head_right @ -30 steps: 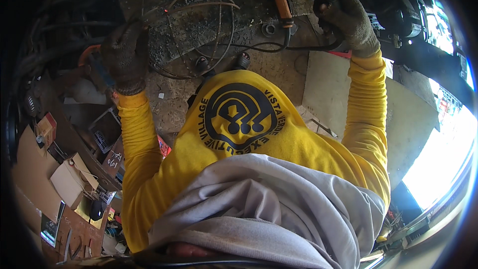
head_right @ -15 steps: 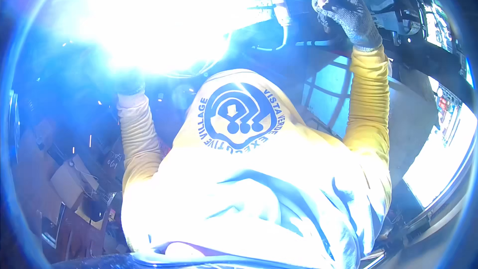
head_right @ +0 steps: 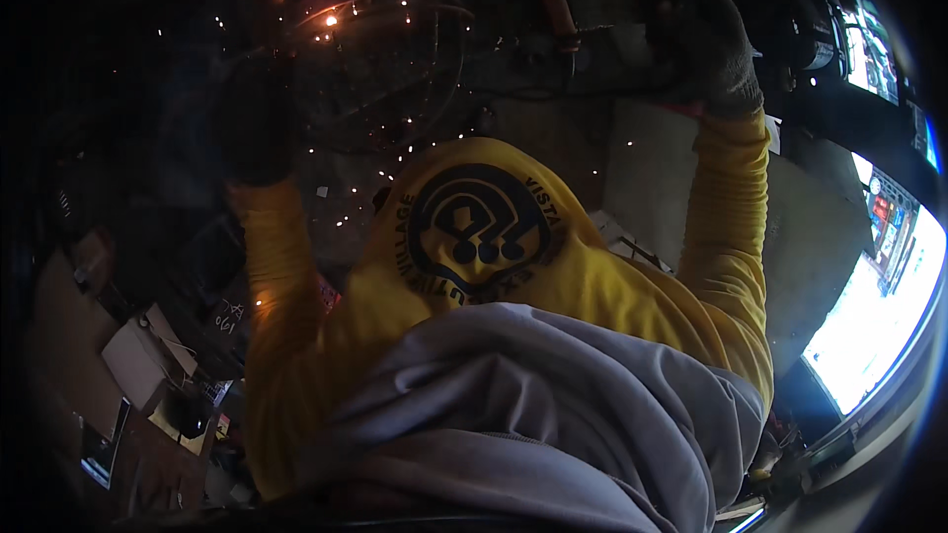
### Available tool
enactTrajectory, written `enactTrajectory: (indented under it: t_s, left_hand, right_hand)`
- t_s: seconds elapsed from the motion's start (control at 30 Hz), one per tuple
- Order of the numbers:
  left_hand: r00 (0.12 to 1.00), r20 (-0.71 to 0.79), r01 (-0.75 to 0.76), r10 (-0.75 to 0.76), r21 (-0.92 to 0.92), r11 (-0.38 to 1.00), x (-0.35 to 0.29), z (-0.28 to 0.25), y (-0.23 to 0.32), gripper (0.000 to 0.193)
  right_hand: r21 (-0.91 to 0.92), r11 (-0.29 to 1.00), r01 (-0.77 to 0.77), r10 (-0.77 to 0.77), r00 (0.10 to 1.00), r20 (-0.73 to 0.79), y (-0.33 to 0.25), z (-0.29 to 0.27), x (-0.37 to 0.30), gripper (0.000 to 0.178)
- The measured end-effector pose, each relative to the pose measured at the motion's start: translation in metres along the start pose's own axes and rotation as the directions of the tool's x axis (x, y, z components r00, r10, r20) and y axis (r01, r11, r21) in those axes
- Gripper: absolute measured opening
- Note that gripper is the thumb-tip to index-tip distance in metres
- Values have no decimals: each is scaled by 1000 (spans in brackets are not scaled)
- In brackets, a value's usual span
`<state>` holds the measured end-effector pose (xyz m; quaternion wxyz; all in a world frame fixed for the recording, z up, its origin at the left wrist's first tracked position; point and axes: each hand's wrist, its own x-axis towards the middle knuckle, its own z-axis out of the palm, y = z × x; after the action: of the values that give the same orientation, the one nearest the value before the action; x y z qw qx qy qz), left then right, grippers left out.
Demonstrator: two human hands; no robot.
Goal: The person welds sections of a wire frame together on a workbench using a welding rod, joining metal pieces at multiple points while another person works in the background.
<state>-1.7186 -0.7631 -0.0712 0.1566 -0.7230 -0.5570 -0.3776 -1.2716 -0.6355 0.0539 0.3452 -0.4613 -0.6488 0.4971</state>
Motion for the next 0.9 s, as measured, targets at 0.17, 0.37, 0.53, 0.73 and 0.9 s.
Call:
enactTrajectory:
  t_s: [0.17,0.37,0.53,0.73,0.9]
  left_hand:
    - [969,55,246,-241,-97,965,6,-9,9,28]
    - [939,-307,137,-157,-85,987,-6,-53,5,14]
    - [798,169,591,-579,-24,807,-128,-82,-24,21]
    - [819,459,162,-343,389,907,-211,-97,4,6]
    - [704,356,678,-615,-78,731,-136,-95,42,8]
  right_hand:
    - [-7,1000,1,-1,1000,6,2,0,-5,70]
    - [-17,997,-72,73,993,88,-7,2,-12,75]
    - [18,997,-69,67,992,103,-5,5,-13,77]
    - [62,998,-29,20,990,139,0,11,-10,76]
    - [94,995,-43,31,991,129,14,1,-16,76]
